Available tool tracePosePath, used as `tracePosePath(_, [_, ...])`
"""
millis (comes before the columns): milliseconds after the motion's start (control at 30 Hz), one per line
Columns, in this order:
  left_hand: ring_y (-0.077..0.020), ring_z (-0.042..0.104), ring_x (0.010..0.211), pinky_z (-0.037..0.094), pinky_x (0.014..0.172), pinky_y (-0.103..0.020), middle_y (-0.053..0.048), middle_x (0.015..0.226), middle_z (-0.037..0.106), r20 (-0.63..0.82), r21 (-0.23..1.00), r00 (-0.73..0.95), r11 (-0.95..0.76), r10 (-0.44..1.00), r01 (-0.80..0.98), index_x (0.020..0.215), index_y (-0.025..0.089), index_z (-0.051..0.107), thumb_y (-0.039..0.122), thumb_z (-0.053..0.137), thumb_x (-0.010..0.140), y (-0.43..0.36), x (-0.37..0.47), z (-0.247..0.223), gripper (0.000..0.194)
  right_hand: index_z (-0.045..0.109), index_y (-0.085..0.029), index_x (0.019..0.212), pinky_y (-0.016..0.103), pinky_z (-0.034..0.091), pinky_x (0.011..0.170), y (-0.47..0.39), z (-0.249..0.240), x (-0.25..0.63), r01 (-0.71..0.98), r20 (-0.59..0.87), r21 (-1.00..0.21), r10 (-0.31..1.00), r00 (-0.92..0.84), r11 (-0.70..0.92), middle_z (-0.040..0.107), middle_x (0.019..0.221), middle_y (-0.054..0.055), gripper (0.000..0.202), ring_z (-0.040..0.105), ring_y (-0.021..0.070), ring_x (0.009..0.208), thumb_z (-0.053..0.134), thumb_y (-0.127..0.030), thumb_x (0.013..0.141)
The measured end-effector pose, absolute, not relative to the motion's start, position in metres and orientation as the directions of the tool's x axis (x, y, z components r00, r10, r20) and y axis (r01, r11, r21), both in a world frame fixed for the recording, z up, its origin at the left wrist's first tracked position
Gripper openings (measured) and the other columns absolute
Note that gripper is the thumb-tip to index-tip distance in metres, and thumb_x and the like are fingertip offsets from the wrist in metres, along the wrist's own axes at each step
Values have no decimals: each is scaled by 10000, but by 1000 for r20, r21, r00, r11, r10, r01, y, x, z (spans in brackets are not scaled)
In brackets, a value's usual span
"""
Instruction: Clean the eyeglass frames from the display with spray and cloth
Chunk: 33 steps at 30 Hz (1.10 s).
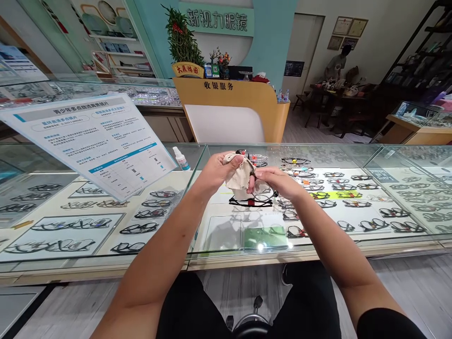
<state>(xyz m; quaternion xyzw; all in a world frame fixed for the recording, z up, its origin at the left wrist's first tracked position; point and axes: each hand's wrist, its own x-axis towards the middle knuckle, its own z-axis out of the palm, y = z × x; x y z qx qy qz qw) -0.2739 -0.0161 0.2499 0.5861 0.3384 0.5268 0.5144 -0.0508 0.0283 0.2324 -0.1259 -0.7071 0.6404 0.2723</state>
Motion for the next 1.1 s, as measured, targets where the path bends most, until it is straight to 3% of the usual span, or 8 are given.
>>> tracePosePath(133, [-256,786,624,645,611,-349,-62,745,780,263,960,324,-214,909,-180,969,181,678,626,977,832,-15,-276,247,554,809,-170,872,346,555,836,30,233,-50,-230,230,-971,555,-799,70,814,876,94,461,722,225,853,786,-620,967])
tracePosePath(300, [-191,719,568,619,612,-309,-26,698,773,315,939,295,-249,902,-239,1016,203,629,461,1035,799,-16,-261,240,528,797,-176,866,362,560,839,31,230,-53,-246,251,-965,557,-792,86,813,875,98,476,725,241,868,804,-647,933])
tracePosePath(533, [-189,611,367,466,373,-287,-8,557,709,301,938,91,-278,949,-205,841,227,597,682,1012,742,-26,-245,241,624,801,-208,865,361,511,899,25,226,-59,-202,274,-961,522,-808,190,819,887,67,523,703,236,916,745,-713,992])
tracePosePath(700, [-211,631,378,482,381,-310,-29,550,694,349,923,105,-323,931,-208,813,223,590,796,875,851,-26,-246,244,641,809,-210,892,360,529,884,24,230,-55,-164,255,-963,524,-813,215,822,897,60,494,691,231,879,731,-682,1018])
tracePosePath(833, [-233,709,528,569,504,-337,-65,651,728,339,931,226,-290,913,-224,917,187,659,788,838,895,-17,-258,244,627,822,-205,875,352,534,919,30,230,-53,-232,307,-951,562,-768,203,819,885,59,420,720,233,909,709,-570,1050])
tracePosePath(967, [-181,706,651,574,617,-283,-43,774,760,346,933,166,-320,924,-163,1018,158,709,657,1018,751,-11,-267,245,645,834,-200,867,361,548,919,36,228,-53,-233,313,-950,621,-719,209,769,849,55,427,692,231,892,757,-599,1001])
tracePosePath(1100, [-156,670,636,532,596,-252,1,748,738,400,916,31,-397,916,-61,948,175,703,523,1108,622,-15,-261,244,625,817,-203,836,357,538,850,36,225,-55,-173,276,-960,638,-719,221,749,852,59,525,653,230,867,789,-716,944])
